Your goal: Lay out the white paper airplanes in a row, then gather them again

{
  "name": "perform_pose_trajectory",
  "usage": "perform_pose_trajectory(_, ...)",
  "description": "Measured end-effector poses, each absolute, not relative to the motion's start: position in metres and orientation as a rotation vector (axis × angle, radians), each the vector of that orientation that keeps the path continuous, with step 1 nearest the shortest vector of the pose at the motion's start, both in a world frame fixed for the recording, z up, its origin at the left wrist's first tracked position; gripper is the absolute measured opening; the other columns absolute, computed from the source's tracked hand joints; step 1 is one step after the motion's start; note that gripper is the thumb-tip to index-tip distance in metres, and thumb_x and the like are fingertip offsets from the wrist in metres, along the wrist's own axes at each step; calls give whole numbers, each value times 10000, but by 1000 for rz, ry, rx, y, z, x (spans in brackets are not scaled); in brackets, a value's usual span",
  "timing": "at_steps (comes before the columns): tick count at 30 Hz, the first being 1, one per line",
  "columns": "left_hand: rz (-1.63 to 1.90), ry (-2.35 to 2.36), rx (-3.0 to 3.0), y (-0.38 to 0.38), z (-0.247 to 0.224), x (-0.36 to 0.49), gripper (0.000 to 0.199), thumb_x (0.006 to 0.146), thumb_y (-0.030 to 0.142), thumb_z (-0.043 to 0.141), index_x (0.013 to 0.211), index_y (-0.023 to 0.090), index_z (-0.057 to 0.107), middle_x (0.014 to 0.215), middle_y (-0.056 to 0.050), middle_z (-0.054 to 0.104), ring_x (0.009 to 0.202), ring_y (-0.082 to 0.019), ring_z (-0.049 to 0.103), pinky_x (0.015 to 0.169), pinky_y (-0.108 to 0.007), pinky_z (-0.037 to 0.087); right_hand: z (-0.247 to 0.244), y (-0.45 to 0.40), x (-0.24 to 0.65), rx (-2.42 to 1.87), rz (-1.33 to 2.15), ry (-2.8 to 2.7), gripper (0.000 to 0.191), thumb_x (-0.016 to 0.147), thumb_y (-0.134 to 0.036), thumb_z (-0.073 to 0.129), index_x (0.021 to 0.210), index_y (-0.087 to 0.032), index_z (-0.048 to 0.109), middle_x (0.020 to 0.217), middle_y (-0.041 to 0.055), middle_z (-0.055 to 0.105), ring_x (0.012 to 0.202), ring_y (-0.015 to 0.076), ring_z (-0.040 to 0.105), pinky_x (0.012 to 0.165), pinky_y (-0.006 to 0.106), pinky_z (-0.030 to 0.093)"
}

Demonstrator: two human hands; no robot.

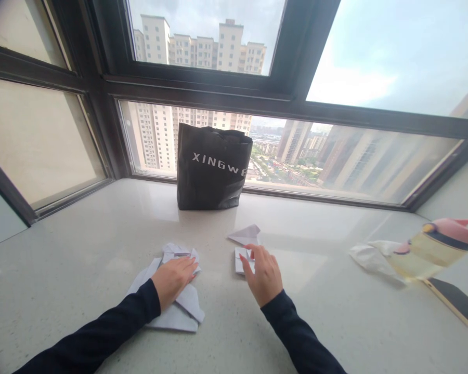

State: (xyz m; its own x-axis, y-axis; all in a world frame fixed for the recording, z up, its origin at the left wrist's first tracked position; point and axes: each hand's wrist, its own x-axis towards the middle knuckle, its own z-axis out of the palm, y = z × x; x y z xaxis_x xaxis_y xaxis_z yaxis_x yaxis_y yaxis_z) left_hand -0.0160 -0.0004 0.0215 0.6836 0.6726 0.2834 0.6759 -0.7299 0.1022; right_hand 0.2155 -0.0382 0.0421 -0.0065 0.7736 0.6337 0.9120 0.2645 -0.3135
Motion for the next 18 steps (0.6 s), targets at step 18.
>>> perform_pose_trajectory(18,-975,-1134,-2892,11,56,-33,452,808,367,437,1183,151,310,1159,-126,448,1100,-213,394,919,-353,341,44,-59,170,-1078,1350,-1092,730,600,-341,677,1196,-148,302,444,-91,507,382,76,436,391,206,347)
